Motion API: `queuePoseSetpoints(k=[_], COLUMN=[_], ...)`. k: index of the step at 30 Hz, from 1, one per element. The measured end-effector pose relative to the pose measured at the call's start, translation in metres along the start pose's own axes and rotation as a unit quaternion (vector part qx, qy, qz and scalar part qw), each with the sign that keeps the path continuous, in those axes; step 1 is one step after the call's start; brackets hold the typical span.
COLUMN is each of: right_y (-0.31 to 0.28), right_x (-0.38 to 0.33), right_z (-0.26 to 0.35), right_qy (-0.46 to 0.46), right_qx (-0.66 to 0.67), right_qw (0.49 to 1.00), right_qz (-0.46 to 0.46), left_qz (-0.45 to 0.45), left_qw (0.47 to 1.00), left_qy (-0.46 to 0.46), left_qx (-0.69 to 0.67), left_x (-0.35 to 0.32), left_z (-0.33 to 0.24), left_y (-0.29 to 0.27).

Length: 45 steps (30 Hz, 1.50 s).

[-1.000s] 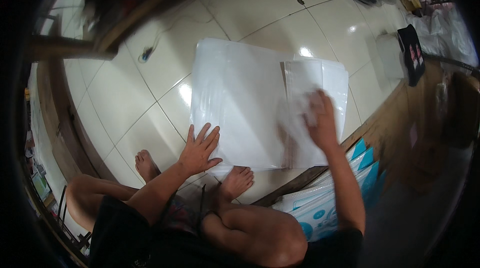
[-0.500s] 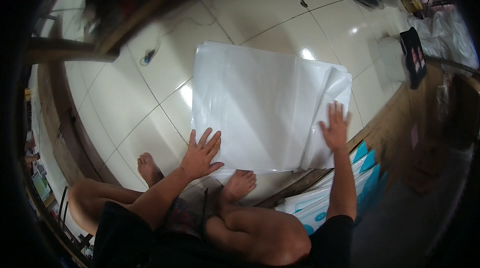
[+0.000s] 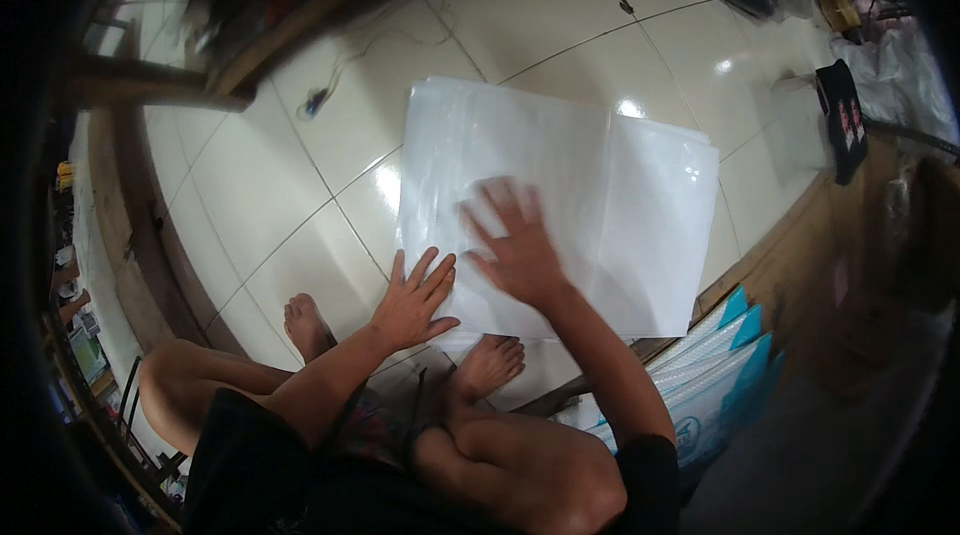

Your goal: The person sits on the floor and repeatedly folds white plastic sheets by hand. They smooth the sheets, fold them in half, and then roll them into a compact bundle, repeating this process multiple times.

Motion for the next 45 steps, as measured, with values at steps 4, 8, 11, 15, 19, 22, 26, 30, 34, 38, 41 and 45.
queuePoseSetpoints(k=[4,8,11,15,19,22,26,30,34,38,41,45], right_y=[0.043,0.029,0.021,-0.018,-0.084,-0.092,-0.098,-0.127,-0.13,-0.082,-0.028,0.018], right_x=[0.026,0.007,-0.025,-0.1,-0.204,-0.261,-0.311,-0.35,-0.353,-0.19,-0.081,-0.014], right_z=[0.004,-0.009,-0.026,-0.069,-0.117,-0.11,-0.096,-0.094,-0.115,-0.085,-0.025,0.005], right_qy=[-0.118,-0.13,-0.091,0.009,0.089,0.149,0.249,0.382,0.486,0.27,0.088,-0.038], right_qx=[-0.016,0.018,0.009,-0.027,-0.13,-0.16,-0.118,-0.154,-0.2,-0.041,-0.022,0.005], right_qw=[0.99,0.986,0.988,0.985,0.957,0.927,0.901,0.861,0.85,0.955,0.996,0.997], right_qz=[0.079,0.106,0.124,0.168,0.243,0.304,0.335,0.298,-0.001,-0.117,-0.011,0.072], left_qz=[0.012,-0.007,-0.007,0.002,-0.016,-0.019,0.003,0.007,0.019,0.029,0.024,0.023], left_qw=[1.0,1.0,1.0,1.0,1.0,0.999,1.0,1.0,1.0,1.0,1.0,1.0], left_qy=[0.003,0.011,0.007,0.006,0.014,0.016,0.016,0.012,0.007,0.002,0.003,0.01], left_qx=[0.001,0.028,0.026,0.022,0.008,0.021,0.014,0.022,0.021,0.006,0.002,-0.001], left_x=[-0.002,-0.002,-0.002,-0.002,-0.004,-0.002,-0.002,-0.004,-0.003,-0.001,-0.003,0.0], left_z=[0.005,0.008,0.008,0.007,0.01,0.01,0.009,0.01,0.008,0.006,0.009,0.007], left_y=[0.005,0.002,0.003,0.002,0.004,0.003,0.002,-0.001,0.0,-0.005,-0.006,-0.003])
Point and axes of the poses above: each hand's wrist, its own x-axis towards the middle knuckle, its own y-axis out of the palm, z = x × y, the point moved 1 cm from there along x, towards the middle knuckle, and after that the axes turned 15 degrees about -y, right-handed, at the moved point
